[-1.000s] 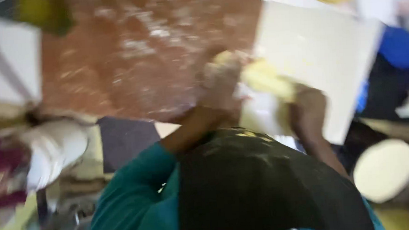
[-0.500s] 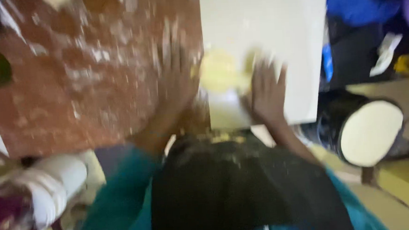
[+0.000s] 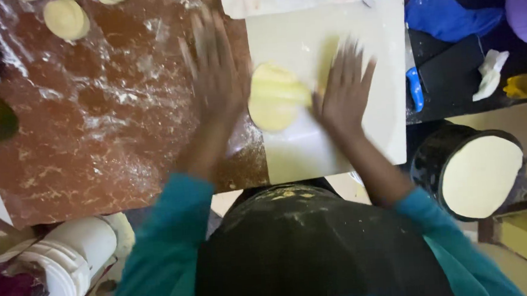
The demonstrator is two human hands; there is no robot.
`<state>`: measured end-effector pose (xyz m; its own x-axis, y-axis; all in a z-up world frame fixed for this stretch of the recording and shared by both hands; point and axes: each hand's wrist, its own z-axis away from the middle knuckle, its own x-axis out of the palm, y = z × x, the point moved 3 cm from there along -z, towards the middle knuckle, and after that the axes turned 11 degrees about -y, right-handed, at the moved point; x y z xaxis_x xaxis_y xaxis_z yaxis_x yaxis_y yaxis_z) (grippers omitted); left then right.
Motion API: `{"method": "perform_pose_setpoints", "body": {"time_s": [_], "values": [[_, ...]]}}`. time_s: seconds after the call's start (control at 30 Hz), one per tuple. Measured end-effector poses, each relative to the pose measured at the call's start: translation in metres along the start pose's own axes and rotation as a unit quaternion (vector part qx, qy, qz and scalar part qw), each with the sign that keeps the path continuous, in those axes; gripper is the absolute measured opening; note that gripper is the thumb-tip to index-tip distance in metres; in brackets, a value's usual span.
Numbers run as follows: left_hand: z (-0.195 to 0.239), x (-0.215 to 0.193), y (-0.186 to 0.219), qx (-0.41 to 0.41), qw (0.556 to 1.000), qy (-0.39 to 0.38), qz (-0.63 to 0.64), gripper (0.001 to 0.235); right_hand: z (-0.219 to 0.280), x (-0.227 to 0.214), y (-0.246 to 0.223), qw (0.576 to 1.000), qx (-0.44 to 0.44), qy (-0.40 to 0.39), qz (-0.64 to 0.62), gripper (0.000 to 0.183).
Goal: The person cooks a flatbread on a hot griddle, then removes it and places it on a stack. They roll out a new dough ball on a floured surface using a rolling pin, flip it, and transfer it to the griddle. The person spreads oil on the cooking dough with a spoon.
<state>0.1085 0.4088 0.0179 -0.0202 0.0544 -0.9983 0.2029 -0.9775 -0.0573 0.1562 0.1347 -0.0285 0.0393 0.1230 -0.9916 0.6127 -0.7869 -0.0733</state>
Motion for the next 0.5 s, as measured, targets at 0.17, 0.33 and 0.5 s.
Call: {"method": "perform_pose_setpoints", "body": {"time_s": [0.17,0.33,0.5], "values": [[0.153,0.048,0.002,0.053,0.992,0.081,0.084,0.085,0.120,0.008,-0.042,0.996,-0.046,0.069,0.047,0.065],[0.182,0.075,0.012,0.033,0.979,0.155,0.132,0.067,0.131,-0.009,-0.033,0.991,-0.128,-0.016,-0.026,0.058],[0.102,0.062,0.047,-0.127,0.848,-0.055,0.511,0.079,0.112,-0.011,0.007,0.978,0.129,-0.103,-0.129,0.061]]}}
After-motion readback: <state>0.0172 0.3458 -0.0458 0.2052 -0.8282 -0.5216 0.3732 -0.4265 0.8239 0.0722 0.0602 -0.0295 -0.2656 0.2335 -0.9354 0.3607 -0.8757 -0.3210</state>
